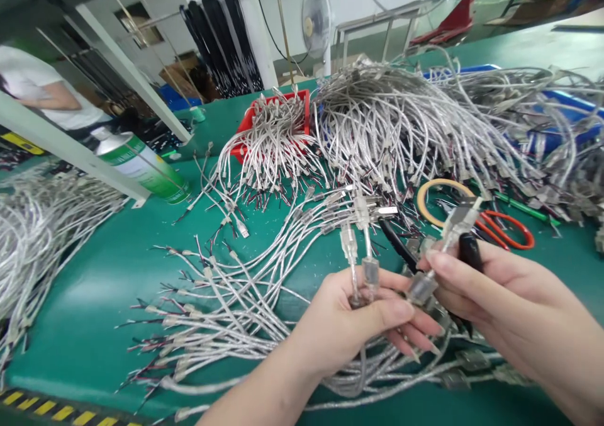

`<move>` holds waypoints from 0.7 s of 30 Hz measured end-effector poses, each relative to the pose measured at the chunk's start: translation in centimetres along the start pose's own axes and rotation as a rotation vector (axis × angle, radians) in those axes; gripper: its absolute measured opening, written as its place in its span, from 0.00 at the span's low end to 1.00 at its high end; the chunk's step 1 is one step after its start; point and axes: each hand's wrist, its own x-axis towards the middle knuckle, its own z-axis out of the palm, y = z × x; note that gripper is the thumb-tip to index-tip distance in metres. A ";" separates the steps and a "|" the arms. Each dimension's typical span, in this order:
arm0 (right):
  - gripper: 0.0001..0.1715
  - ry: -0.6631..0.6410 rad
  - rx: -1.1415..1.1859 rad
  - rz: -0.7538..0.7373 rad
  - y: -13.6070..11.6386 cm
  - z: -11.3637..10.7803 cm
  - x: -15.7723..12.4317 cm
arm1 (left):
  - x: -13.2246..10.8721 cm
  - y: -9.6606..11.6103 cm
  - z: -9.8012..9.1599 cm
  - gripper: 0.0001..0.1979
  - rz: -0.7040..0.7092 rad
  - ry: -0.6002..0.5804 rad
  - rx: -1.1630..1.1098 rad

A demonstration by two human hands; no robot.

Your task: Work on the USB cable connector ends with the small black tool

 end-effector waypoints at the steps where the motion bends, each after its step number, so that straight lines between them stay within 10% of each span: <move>1: 0.23 0.005 0.015 0.003 -0.1 0.2 0.1 | -0.1 0.0 0.0 0.15 -0.006 0.004 -0.007; 11: 0.25 -0.002 -0.026 0.024 -0.8 0.2 0.2 | -0.2 0.0 0.8 0.14 0.024 0.233 0.008; 17: 0.26 -0.220 -0.532 -0.187 -0.7 1.1 -1.6 | -0.5 0.1 1.4 0.13 0.119 0.378 0.157; 21: 0.21 -0.095 -0.525 -0.281 -0.5 1.4 -1.0 | -0.8 0.3 1.6 0.15 0.093 0.343 0.216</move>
